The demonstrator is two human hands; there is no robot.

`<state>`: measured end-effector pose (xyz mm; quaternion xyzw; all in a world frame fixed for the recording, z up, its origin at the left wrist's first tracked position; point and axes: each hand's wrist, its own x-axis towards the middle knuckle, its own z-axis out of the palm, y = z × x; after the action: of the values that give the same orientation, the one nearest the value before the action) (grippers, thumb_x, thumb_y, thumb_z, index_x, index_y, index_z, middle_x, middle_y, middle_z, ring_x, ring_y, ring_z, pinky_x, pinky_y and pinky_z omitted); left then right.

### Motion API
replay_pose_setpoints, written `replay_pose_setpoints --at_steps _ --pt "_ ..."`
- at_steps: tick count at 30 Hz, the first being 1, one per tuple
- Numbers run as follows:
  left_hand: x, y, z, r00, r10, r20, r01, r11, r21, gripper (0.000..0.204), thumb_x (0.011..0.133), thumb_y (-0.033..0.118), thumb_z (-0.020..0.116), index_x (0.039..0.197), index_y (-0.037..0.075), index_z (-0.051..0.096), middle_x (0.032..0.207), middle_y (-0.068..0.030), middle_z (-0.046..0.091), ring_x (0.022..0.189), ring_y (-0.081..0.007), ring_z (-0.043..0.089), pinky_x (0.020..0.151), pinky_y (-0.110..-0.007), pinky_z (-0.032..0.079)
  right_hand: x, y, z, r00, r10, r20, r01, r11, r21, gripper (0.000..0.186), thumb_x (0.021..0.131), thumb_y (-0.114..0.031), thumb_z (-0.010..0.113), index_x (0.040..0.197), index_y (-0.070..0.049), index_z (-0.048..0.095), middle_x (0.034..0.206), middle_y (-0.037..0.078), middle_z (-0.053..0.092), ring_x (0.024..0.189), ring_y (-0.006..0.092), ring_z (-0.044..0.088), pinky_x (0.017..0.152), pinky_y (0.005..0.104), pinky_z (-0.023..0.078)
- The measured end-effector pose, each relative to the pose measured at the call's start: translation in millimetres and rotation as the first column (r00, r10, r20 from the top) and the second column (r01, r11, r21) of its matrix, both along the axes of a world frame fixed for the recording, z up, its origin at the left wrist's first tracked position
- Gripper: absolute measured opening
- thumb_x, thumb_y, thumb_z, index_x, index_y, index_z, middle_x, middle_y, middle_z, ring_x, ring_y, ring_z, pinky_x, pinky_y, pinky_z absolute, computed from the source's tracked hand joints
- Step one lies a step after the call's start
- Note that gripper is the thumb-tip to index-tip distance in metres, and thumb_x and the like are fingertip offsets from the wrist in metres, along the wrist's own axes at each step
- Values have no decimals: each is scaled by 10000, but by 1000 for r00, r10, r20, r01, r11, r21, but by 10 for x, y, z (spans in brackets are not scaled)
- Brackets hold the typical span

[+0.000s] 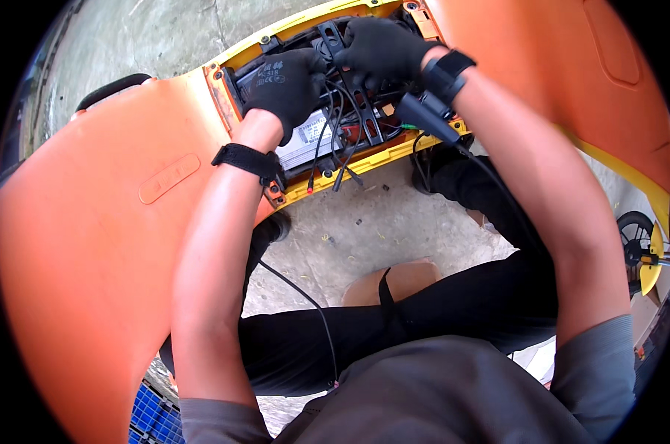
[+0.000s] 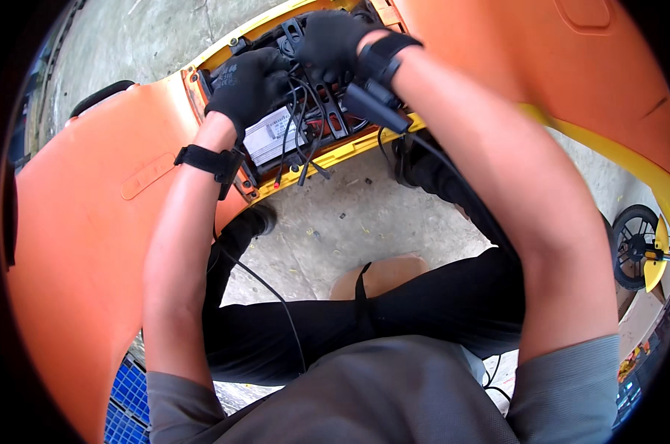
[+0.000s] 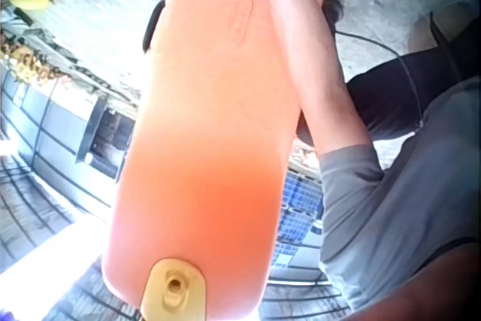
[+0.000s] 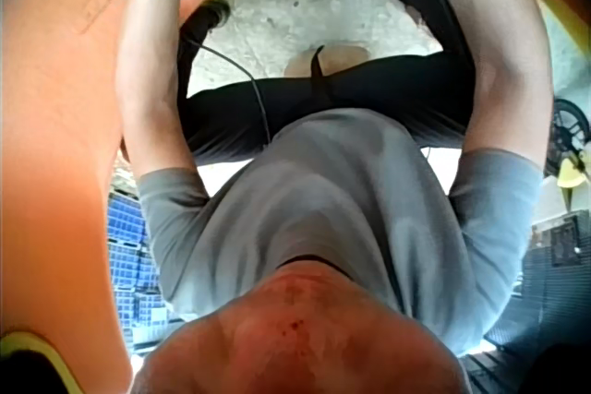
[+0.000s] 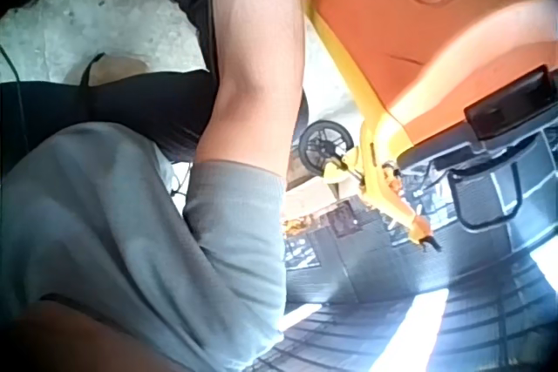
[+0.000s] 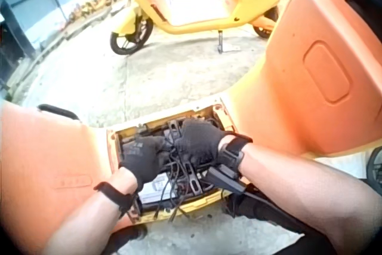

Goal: The person disconnects and reconnects electrical wires and terminals inside a motorcycle body using a wrench, a screwdriver, and by hand. They manipulate wire harnesses and connectors within the internal compartment.

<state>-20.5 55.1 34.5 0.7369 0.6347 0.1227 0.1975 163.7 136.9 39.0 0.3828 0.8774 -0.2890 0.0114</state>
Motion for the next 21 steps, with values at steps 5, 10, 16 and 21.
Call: replay_pose_setpoints --at_steps 5,10,16,21 --pt "125 -25 -128 989 117 91 -121 991 48 155 856 135 716 987 56 692 897 -163 726 839 -336 707 771 -409 545 160 257 266 994 -108 23 110 938 -329 216 892 -204 653 967 -18 733 826 186 737 792 213 743 746 348 573" --pt "301 -52 -184 972 233 -28 -225 959 170 181 862 184 729 980 59 670 918 -167 718 893 -358 691 779 -451 534 224 81 52 990 -88 -114 76 991 -106 198 917 -127 629 987 33 723 814 159 739 666 212 715 674 330 585" --pt "309 -96 -252 971 240 -22 -232 956 180 141 857 175 693 940 64 720 948 -186 704 943 -380 670 825 -472 528 182 86 -13 984 162 77 -172 973 155 168 860 -143 670 892 -9 766 766 148 721 675 267 699 717 376 574" --pt "411 -183 -337 964 264 38 -265 933 243 155 851 101 627 957 63 733 949 -206 702 991 -410 649 868 -488 523 83 76 36 725 574 380 -684 664 302 154 723 -245 755 781 -107 792 768 131 724 704 283 712 677 376 566"
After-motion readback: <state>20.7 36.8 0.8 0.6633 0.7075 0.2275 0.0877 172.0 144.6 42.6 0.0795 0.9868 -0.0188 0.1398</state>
